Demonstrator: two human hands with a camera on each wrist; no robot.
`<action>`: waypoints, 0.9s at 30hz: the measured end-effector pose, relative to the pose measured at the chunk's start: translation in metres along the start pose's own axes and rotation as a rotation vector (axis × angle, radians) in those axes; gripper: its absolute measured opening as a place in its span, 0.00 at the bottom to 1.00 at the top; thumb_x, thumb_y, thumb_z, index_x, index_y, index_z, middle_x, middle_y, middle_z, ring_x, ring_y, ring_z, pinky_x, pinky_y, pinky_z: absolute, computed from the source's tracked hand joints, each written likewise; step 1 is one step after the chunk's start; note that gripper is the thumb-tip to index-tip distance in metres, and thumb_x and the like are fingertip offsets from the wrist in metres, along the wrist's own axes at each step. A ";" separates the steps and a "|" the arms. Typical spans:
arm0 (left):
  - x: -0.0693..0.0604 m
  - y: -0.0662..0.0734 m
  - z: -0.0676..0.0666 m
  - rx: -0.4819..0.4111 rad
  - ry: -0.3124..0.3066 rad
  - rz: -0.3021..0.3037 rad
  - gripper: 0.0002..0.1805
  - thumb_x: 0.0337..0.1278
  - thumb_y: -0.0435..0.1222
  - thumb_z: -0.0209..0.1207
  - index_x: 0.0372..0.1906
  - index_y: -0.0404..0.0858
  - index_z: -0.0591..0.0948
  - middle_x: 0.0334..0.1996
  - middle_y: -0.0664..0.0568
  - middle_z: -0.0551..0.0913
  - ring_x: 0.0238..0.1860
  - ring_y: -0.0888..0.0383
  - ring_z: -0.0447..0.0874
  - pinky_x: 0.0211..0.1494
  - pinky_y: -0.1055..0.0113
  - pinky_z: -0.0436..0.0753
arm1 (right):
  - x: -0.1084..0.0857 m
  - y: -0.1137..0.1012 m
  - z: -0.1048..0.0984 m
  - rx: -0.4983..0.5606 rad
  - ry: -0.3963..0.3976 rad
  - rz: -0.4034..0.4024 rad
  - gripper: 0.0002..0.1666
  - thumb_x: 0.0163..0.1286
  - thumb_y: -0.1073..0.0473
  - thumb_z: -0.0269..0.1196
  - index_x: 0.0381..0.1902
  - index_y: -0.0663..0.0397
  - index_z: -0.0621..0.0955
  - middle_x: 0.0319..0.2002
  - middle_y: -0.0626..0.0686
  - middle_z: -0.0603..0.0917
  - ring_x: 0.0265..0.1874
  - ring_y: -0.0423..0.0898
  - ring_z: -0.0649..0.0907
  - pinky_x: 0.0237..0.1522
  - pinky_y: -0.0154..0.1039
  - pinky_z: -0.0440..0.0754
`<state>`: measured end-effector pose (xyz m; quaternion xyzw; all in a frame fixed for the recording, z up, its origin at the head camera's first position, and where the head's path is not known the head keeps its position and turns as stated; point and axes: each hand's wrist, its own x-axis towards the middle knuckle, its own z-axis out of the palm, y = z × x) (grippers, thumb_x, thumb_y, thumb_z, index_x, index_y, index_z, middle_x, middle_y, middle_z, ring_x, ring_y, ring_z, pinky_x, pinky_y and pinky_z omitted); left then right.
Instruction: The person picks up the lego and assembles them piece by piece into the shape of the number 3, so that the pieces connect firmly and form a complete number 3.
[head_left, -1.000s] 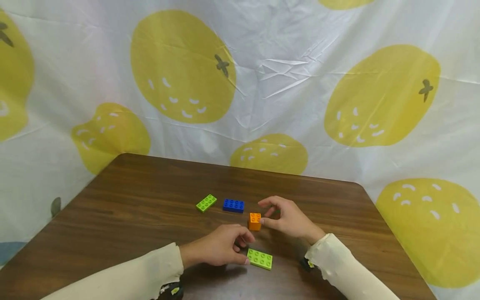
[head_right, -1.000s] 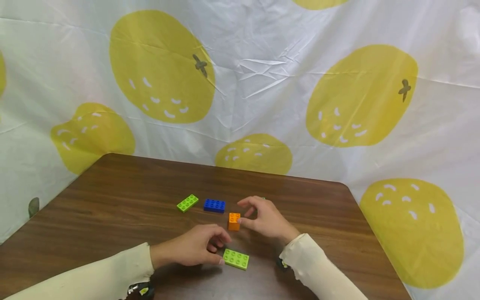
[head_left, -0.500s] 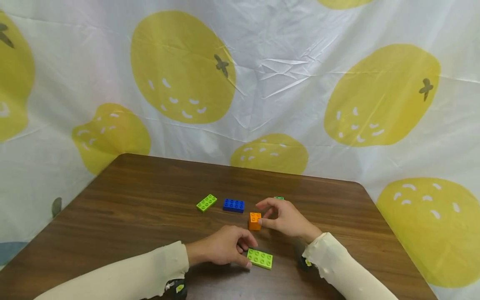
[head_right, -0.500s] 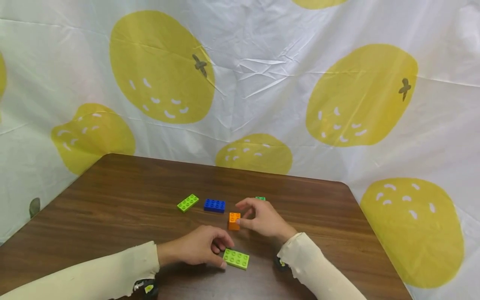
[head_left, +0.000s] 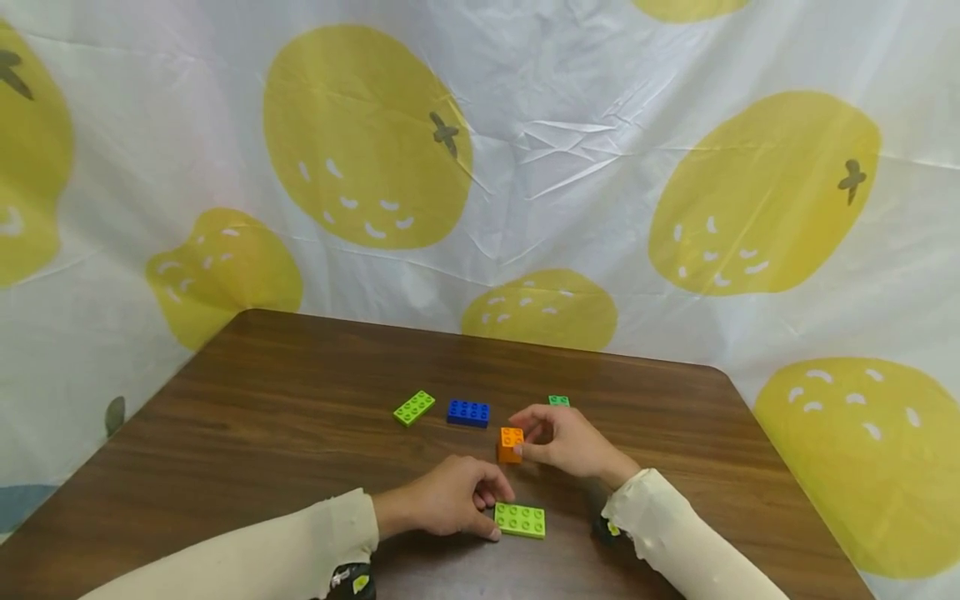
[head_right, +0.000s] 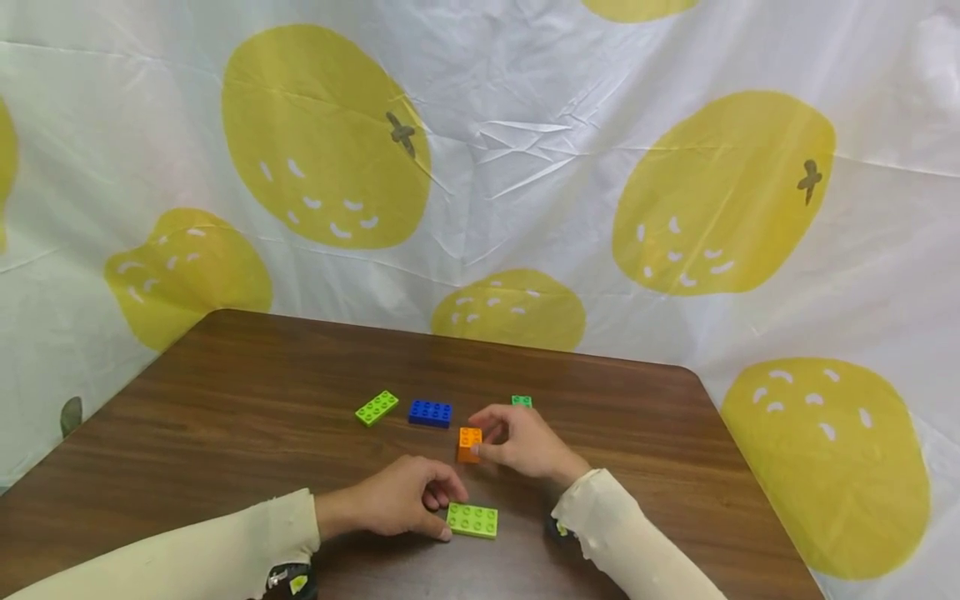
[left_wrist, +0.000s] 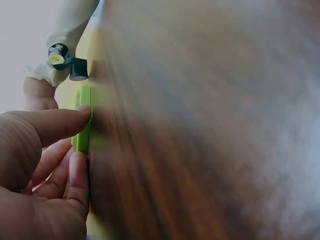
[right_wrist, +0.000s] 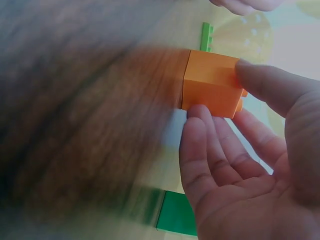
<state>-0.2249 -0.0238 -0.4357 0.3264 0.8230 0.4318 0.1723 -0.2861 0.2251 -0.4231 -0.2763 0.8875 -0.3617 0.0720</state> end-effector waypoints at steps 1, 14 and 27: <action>0.000 0.000 0.000 0.000 0.000 -0.001 0.18 0.46 0.31 0.81 0.44 0.43 0.88 0.37 0.60 0.87 0.38 0.68 0.80 0.44 0.76 0.81 | 0.000 0.000 0.000 -0.001 -0.009 0.000 0.23 0.69 0.57 0.74 0.60 0.55 0.84 0.46 0.50 0.90 0.40 0.42 0.87 0.41 0.34 0.86; -0.002 0.002 -0.002 -0.031 -0.009 -0.002 0.17 0.48 0.31 0.81 0.44 0.42 0.89 0.37 0.60 0.88 0.37 0.67 0.80 0.44 0.77 0.80 | 0.000 0.000 -0.001 -0.011 -0.024 0.031 0.22 0.69 0.57 0.74 0.58 0.55 0.85 0.42 0.48 0.90 0.39 0.43 0.86 0.40 0.34 0.85; -0.002 0.002 -0.002 -0.015 0.004 -0.015 0.17 0.46 0.31 0.81 0.43 0.43 0.89 0.35 0.61 0.86 0.36 0.68 0.79 0.43 0.76 0.80 | -0.004 -0.005 -0.009 -0.018 0.033 0.048 0.22 0.67 0.55 0.76 0.57 0.52 0.86 0.40 0.47 0.90 0.39 0.43 0.86 0.40 0.35 0.84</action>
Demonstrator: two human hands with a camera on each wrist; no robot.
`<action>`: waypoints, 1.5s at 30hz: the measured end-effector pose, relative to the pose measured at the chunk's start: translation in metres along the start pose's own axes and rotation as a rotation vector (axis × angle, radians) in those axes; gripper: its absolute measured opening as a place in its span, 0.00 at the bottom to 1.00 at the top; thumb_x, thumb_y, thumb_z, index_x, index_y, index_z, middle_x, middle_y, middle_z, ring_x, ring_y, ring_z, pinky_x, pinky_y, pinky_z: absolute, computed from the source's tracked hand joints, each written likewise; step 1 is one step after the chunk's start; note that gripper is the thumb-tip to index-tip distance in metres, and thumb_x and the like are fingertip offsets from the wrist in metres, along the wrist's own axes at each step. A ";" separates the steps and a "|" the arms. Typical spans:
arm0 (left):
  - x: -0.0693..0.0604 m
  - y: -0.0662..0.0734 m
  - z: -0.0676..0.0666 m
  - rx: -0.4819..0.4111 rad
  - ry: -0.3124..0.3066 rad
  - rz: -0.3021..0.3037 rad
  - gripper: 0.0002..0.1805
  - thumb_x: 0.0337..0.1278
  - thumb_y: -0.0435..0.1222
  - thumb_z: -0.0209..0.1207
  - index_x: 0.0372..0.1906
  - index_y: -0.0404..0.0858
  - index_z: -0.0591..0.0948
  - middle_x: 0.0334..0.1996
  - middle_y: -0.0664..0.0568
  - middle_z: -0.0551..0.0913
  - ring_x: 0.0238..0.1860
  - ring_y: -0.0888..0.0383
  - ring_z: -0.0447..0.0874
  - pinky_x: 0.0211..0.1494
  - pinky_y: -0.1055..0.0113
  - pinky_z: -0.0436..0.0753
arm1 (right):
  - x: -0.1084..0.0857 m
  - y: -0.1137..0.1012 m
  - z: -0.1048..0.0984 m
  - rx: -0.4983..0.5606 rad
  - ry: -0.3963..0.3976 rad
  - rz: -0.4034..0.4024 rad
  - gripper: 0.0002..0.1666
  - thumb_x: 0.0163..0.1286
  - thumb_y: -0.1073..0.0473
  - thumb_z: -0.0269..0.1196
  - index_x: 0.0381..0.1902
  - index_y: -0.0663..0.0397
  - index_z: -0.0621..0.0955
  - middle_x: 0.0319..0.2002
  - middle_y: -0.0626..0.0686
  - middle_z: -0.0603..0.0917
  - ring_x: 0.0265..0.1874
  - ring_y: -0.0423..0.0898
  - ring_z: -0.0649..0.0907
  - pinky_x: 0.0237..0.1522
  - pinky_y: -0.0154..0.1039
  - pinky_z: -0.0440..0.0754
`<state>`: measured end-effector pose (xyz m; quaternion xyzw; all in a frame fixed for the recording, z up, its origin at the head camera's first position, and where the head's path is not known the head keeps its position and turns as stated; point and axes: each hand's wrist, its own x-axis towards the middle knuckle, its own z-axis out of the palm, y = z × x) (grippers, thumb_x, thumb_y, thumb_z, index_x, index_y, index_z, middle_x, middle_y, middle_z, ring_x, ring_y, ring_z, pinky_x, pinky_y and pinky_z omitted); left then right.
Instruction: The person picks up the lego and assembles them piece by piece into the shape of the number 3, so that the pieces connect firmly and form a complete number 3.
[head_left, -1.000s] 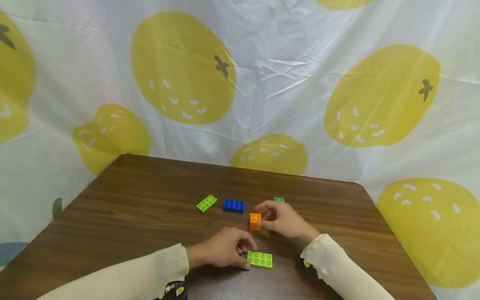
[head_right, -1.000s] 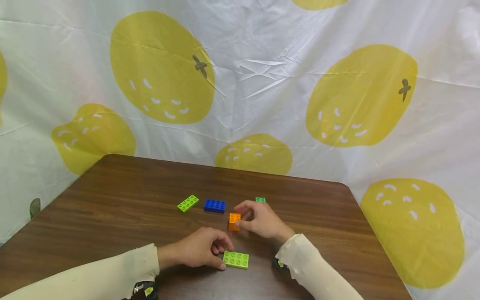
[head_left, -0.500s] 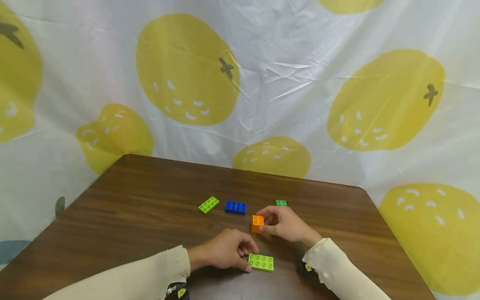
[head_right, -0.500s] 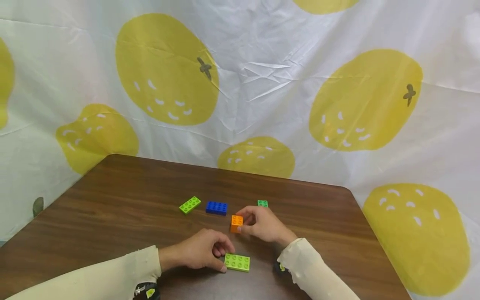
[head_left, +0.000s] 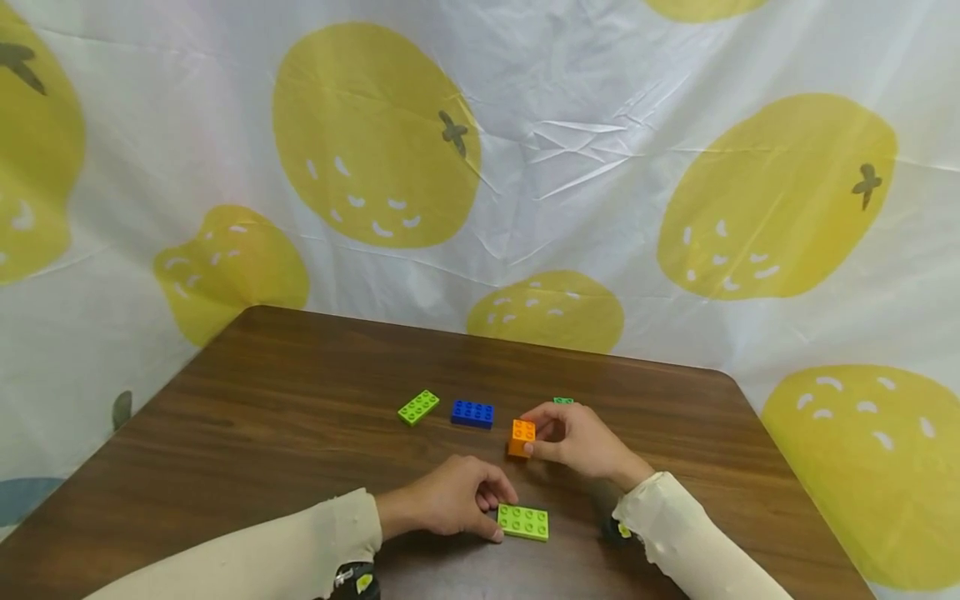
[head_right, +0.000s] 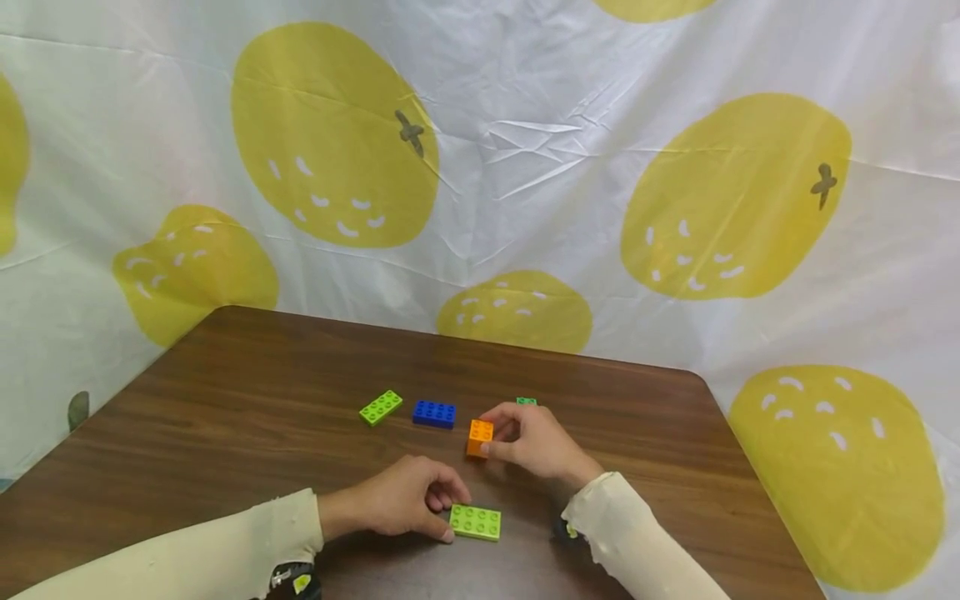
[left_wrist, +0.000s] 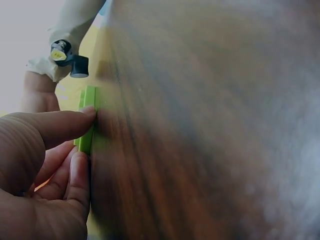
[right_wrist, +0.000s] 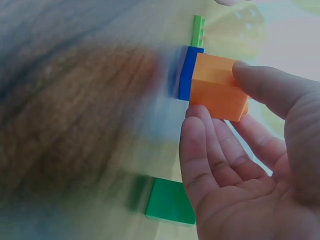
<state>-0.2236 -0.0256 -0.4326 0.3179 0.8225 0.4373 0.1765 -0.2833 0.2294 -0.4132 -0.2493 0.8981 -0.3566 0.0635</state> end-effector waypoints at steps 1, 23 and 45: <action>0.000 0.000 0.000 0.001 0.003 0.002 0.17 0.46 0.31 0.81 0.43 0.42 0.89 0.35 0.61 0.86 0.36 0.68 0.79 0.43 0.76 0.80 | 0.000 -0.001 -0.001 0.001 0.006 -0.001 0.22 0.67 0.55 0.76 0.57 0.51 0.86 0.39 0.47 0.90 0.38 0.43 0.87 0.40 0.35 0.84; 0.004 -0.004 0.002 0.003 0.030 0.020 0.19 0.43 0.31 0.82 0.44 0.41 0.90 0.35 0.60 0.88 0.35 0.70 0.80 0.42 0.77 0.81 | -0.022 -0.020 -0.013 0.054 0.022 -0.064 0.23 0.68 0.53 0.75 0.59 0.52 0.85 0.40 0.48 0.90 0.37 0.43 0.89 0.42 0.36 0.87; 0.001 -0.004 0.003 -0.009 0.018 -0.009 0.19 0.45 0.31 0.82 0.44 0.42 0.89 0.35 0.62 0.86 0.36 0.69 0.80 0.43 0.76 0.81 | -0.057 -0.025 -0.007 0.059 -0.008 -0.071 0.22 0.66 0.53 0.77 0.56 0.52 0.86 0.38 0.47 0.89 0.35 0.40 0.87 0.41 0.37 0.88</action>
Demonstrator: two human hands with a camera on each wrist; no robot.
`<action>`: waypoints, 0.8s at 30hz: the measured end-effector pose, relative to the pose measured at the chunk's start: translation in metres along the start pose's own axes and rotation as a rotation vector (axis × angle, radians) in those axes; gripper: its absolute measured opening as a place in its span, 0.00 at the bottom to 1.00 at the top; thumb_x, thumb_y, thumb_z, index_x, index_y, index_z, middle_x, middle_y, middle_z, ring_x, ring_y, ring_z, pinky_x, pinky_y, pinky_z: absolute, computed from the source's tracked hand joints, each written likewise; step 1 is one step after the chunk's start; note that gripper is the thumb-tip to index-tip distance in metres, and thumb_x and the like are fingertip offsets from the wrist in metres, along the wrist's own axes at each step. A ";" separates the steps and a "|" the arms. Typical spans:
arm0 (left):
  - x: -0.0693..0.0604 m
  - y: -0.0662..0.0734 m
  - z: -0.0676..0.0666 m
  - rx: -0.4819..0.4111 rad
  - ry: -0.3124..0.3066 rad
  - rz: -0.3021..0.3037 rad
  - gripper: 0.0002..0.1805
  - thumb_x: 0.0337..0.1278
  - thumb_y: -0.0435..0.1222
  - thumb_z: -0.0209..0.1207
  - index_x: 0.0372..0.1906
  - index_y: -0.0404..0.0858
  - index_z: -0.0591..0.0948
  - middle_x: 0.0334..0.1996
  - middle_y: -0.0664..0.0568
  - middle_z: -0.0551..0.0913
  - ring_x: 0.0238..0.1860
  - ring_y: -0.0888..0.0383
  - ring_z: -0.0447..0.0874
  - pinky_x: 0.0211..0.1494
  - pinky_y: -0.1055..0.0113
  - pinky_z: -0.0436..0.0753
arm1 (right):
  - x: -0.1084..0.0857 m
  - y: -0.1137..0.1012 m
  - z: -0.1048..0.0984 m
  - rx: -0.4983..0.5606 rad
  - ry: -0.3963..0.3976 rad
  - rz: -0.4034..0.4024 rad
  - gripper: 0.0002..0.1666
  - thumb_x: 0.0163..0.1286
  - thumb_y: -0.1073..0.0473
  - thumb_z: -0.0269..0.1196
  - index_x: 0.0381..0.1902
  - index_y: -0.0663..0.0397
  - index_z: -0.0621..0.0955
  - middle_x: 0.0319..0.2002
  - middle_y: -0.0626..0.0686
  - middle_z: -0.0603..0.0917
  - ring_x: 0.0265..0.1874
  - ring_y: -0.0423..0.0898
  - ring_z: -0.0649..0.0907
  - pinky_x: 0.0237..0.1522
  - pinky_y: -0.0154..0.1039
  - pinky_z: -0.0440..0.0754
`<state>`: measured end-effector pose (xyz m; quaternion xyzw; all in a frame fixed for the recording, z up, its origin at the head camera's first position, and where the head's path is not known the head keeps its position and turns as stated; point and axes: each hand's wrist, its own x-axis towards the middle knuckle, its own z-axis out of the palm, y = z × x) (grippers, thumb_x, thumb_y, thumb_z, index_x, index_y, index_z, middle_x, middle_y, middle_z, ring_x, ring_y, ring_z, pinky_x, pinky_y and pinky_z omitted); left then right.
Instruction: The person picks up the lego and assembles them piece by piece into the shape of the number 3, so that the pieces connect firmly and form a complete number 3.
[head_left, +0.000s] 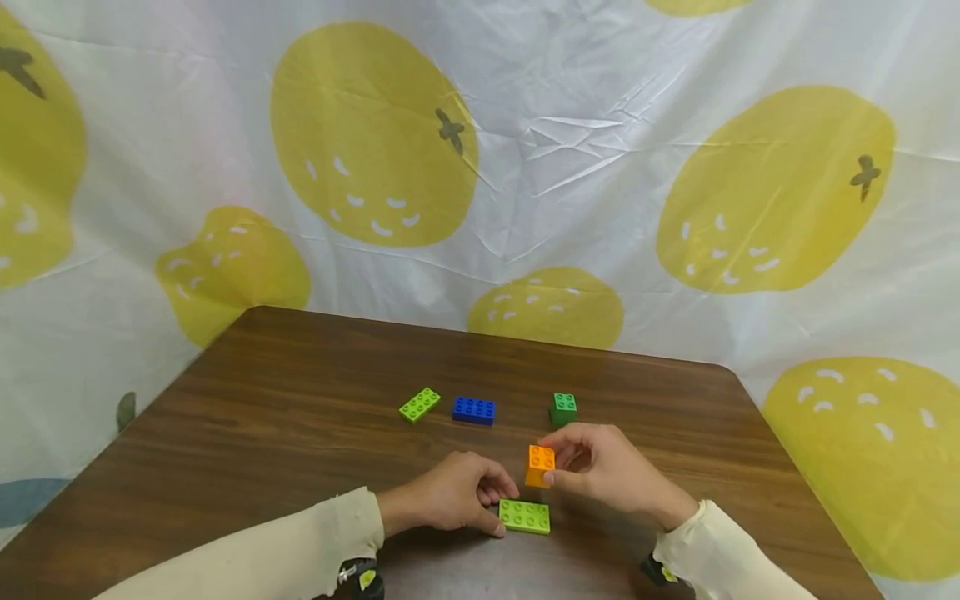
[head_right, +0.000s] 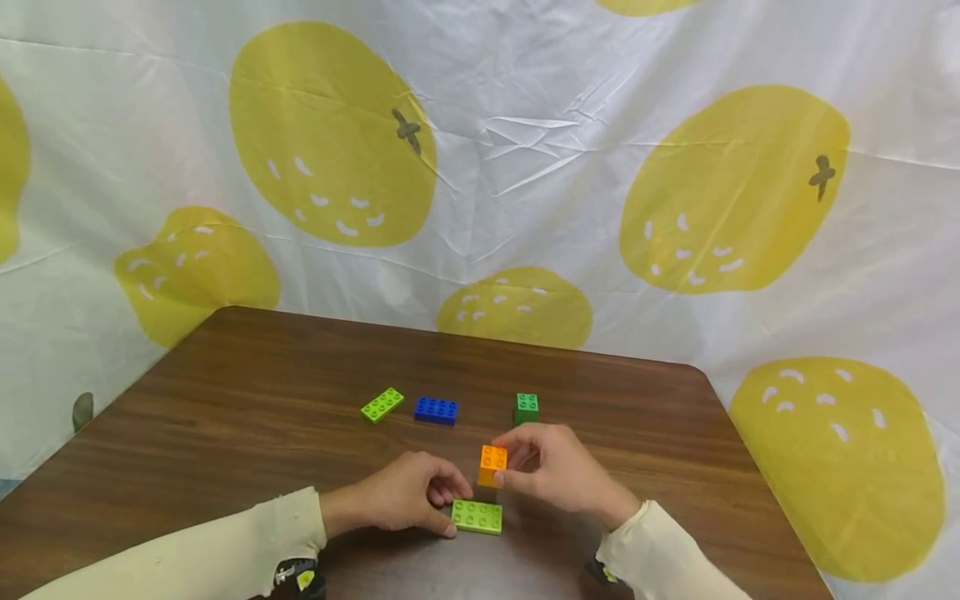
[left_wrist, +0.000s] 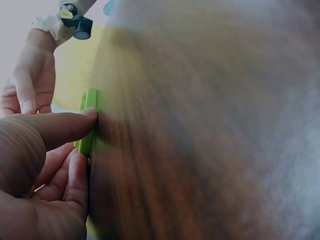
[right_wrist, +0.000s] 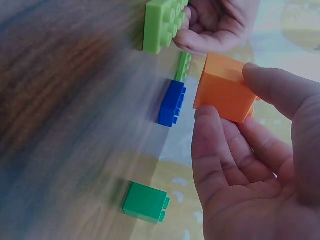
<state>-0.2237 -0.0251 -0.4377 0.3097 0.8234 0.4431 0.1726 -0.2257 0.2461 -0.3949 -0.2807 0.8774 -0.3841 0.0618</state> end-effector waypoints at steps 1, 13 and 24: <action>0.000 0.001 0.000 0.001 0.001 0.001 0.19 0.45 0.31 0.82 0.44 0.42 0.89 0.35 0.62 0.86 0.36 0.69 0.80 0.43 0.76 0.81 | -0.001 0.000 0.000 -0.007 -0.003 -0.002 0.23 0.65 0.53 0.77 0.56 0.52 0.87 0.37 0.46 0.89 0.35 0.40 0.87 0.41 0.36 0.88; 0.001 -0.001 -0.001 -0.019 0.003 -0.004 0.19 0.44 0.31 0.82 0.44 0.42 0.89 0.35 0.62 0.86 0.36 0.68 0.79 0.43 0.76 0.80 | -0.010 0.002 0.007 -0.020 -0.040 -0.036 0.20 0.66 0.52 0.77 0.53 0.52 0.87 0.36 0.45 0.89 0.34 0.38 0.87 0.39 0.36 0.88; 0.001 0.000 0.000 -0.031 0.005 0.011 0.19 0.44 0.30 0.81 0.44 0.41 0.89 0.36 0.60 0.87 0.36 0.67 0.80 0.43 0.76 0.80 | -0.017 0.005 0.013 0.017 -0.056 -0.066 0.18 0.66 0.53 0.77 0.51 0.51 0.87 0.37 0.45 0.89 0.35 0.37 0.87 0.39 0.37 0.88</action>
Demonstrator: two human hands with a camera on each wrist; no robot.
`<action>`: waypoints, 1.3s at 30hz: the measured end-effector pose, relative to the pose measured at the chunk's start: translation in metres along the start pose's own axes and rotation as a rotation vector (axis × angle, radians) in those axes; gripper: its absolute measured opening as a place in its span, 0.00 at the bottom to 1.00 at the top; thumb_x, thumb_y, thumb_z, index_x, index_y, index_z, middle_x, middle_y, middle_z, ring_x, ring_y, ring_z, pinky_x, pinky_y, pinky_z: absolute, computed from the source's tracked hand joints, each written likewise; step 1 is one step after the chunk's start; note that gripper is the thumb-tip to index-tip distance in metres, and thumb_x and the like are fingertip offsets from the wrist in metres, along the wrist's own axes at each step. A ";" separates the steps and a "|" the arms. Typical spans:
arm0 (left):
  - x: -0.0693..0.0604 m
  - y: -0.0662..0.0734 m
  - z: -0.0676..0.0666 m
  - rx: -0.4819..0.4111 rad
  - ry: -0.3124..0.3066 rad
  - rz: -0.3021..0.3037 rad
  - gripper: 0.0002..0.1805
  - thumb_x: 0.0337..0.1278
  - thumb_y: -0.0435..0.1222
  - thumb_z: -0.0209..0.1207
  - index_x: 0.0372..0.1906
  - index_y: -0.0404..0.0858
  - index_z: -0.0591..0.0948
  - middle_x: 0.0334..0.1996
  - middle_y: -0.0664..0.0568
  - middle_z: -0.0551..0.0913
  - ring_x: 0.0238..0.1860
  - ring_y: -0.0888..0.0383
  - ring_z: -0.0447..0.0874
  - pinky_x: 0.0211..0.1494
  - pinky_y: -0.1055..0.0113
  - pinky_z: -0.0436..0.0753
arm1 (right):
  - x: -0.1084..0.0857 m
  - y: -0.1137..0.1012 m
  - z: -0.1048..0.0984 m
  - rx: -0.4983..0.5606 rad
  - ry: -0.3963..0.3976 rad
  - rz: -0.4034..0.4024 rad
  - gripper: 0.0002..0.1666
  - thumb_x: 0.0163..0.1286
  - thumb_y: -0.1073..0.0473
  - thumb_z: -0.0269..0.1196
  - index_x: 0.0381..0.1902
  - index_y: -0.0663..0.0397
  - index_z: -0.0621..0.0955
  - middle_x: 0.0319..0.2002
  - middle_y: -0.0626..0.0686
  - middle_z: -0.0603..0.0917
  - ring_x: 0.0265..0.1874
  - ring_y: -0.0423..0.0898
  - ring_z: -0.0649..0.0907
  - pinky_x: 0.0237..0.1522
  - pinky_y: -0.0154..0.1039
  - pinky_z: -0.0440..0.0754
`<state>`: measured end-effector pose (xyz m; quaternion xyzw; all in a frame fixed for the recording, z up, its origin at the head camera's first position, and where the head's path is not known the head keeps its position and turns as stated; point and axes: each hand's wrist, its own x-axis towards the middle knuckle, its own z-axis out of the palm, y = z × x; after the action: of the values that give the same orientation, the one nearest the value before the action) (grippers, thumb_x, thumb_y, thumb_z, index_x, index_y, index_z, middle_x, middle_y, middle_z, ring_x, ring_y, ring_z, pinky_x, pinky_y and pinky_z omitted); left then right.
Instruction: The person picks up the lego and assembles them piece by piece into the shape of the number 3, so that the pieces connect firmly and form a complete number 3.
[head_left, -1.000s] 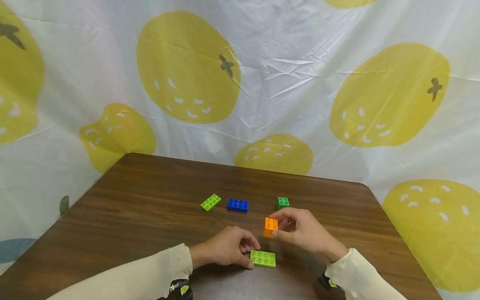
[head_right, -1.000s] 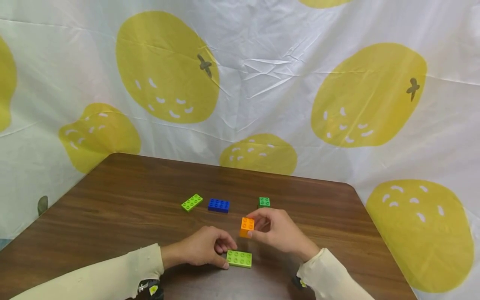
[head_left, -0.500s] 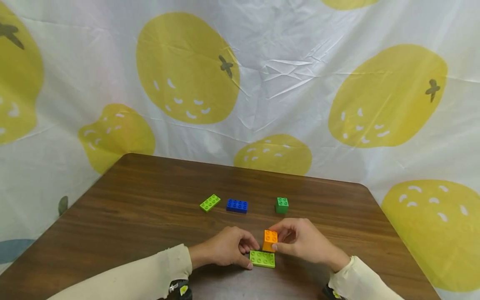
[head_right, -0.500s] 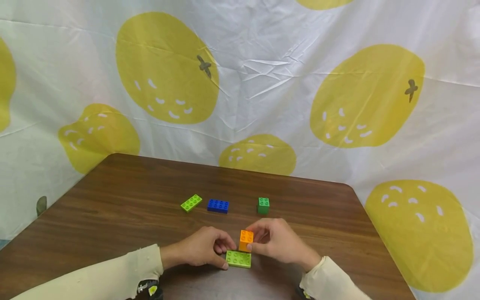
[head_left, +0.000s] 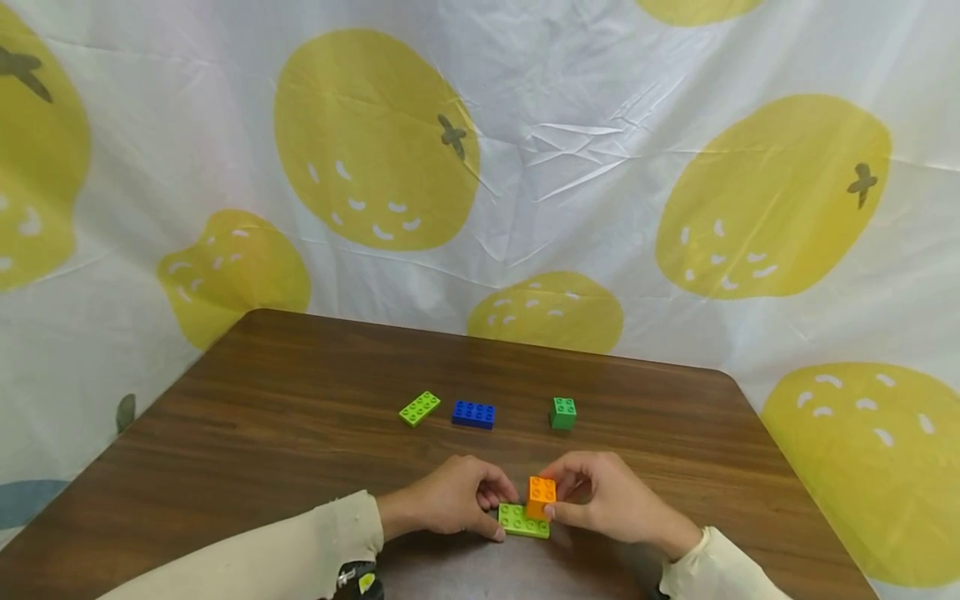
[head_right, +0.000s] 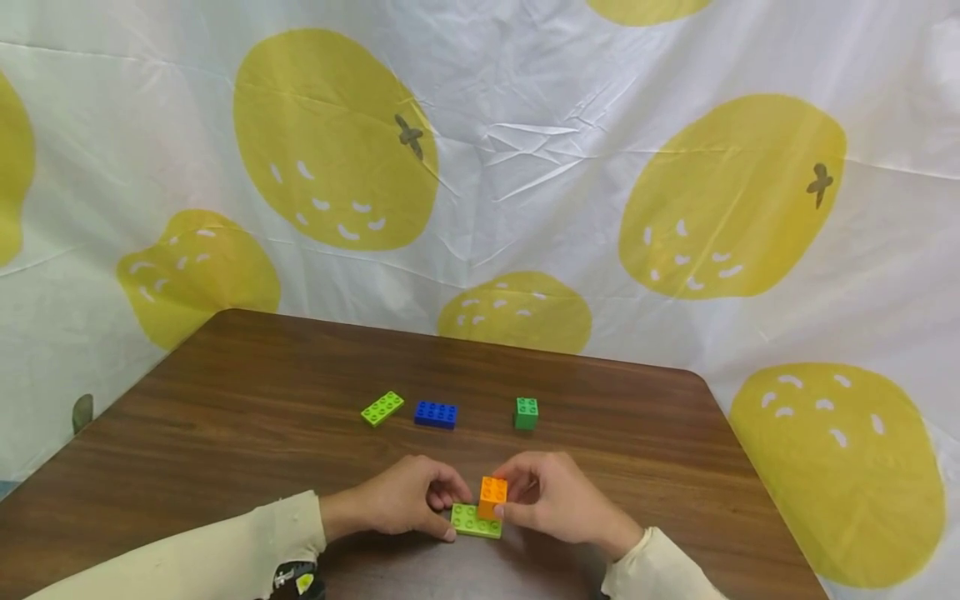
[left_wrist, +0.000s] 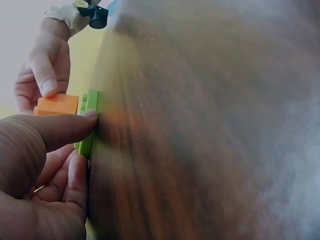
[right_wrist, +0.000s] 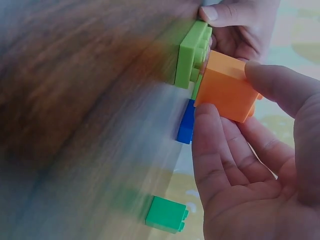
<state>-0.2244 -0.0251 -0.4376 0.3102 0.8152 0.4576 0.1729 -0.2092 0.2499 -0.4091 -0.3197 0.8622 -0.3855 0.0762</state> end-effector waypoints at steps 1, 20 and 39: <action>0.000 0.000 0.000 0.002 0.000 0.002 0.19 0.44 0.30 0.81 0.44 0.41 0.89 0.36 0.60 0.87 0.36 0.67 0.80 0.43 0.76 0.80 | 0.000 0.000 0.001 0.002 -0.001 -0.002 0.18 0.66 0.53 0.77 0.50 0.51 0.87 0.37 0.45 0.90 0.35 0.37 0.87 0.39 0.37 0.88; -0.001 0.002 -0.001 0.003 -0.008 -0.009 0.18 0.45 0.30 0.81 0.44 0.42 0.89 0.36 0.60 0.87 0.37 0.67 0.79 0.43 0.76 0.80 | -0.004 0.001 0.004 0.037 -0.045 -0.015 0.14 0.65 0.55 0.77 0.46 0.46 0.86 0.34 0.45 0.88 0.33 0.38 0.88 0.38 0.37 0.90; 0.000 0.000 0.000 0.010 0.001 -0.016 0.18 0.45 0.31 0.81 0.44 0.42 0.89 0.35 0.62 0.86 0.37 0.68 0.80 0.44 0.76 0.81 | -0.003 -0.004 0.006 0.001 -0.010 -0.067 0.17 0.60 0.59 0.79 0.46 0.47 0.86 0.32 0.45 0.88 0.31 0.35 0.86 0.36 0.36 0.89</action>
<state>-0.2238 -0.0251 -0.4377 0.3042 0.8199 0.4524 0.1745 -0.2026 0.2454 -0.4107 -0.3500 0.8506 -0.3864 0.0676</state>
